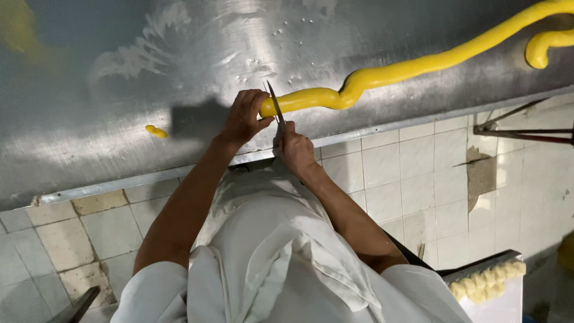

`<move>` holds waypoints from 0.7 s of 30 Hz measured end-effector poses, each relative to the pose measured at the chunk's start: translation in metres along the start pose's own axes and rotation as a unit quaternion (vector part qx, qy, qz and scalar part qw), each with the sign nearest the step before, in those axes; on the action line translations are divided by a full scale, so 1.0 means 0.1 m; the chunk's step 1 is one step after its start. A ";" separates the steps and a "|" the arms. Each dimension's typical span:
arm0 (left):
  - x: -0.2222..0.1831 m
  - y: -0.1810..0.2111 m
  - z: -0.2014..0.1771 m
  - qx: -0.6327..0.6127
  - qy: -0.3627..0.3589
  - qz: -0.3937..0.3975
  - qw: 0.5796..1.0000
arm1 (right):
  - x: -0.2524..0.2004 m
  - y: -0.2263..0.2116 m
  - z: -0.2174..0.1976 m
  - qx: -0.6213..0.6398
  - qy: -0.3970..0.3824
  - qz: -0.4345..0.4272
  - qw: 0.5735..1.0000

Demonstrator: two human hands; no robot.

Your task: The person uses a knife to cut small pieces of yellow dough from a long rolled strand and then weighs the pieces on a scale.

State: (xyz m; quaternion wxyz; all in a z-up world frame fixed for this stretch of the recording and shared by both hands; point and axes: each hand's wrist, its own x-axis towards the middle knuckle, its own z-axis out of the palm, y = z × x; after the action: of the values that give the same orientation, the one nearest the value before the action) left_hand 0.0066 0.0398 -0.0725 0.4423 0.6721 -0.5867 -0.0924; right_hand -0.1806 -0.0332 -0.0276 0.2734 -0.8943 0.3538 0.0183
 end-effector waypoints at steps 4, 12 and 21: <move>0.01 0.09 -0.10 0.002 -0.009 -0.007 1.000 | 0.00 0.04 0.05 -0.012 -0.007 0.015 1.000; 0.07 0.16 -0.09 0.028 0.002 0.004 1.000 | 0.03 0.12 0.22 -0.011 -0.016 0.048 0.999; 0.10 0.09 0.03 0.054 0.056 0.073 0.994 | 0.07 0.09 0.31 0.002 -0.019 0.078 0.997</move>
State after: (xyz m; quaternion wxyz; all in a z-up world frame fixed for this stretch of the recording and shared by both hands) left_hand 0.0009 0.0299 -0.0641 0.4433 0.6543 -0.6126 0.0095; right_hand -0.1759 -0.0273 -0.0599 0.2791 -0.8630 0.4173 0.0559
